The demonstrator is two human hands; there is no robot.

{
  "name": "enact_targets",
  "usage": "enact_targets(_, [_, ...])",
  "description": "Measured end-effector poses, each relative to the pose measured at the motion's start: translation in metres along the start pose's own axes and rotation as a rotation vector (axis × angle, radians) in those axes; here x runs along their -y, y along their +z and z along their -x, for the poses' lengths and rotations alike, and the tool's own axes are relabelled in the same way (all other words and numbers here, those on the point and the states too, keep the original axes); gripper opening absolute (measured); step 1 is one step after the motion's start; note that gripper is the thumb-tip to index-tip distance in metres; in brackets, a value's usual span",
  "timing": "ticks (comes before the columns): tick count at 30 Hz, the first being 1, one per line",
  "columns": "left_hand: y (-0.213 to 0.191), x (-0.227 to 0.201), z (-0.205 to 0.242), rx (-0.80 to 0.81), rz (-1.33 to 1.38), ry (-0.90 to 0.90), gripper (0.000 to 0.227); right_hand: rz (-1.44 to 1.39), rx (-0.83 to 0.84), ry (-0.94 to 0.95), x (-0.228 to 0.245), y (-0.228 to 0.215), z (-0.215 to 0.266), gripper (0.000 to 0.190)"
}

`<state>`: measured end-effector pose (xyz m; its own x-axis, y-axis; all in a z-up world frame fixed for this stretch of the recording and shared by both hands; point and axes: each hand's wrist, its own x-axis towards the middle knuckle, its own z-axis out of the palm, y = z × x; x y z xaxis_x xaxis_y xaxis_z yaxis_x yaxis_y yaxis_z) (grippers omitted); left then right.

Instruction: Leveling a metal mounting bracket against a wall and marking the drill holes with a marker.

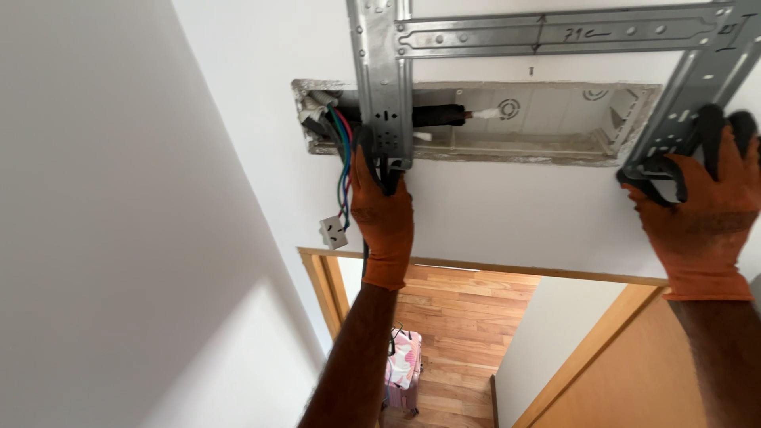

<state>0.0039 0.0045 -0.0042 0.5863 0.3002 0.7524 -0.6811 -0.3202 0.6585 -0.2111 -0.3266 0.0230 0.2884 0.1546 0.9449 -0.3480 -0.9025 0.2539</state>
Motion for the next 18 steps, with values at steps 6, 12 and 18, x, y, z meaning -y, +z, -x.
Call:
enact_targets(6, [0.009, 0.006, 0.001, 0.007, -0.061, 0.165, 0.061, -0.235, -0.110, 0.077, -0.003, 0.001, -0.006, 0.061])
enact_targets(12, [0.002, -0.009, -0.002, -0.044, -0.171, 0.144, 0.058, -0.228, -0.143, 0.167, -0.009, 0.011, -0.002, 0.092])
enact_targets(18, [-0.001, -0.013, -0.002, -0.079, -0.112, 0.210, 0.052, -0.227, -0.165, 0.160, -0.005, 0.010, -0.004, 0.064])
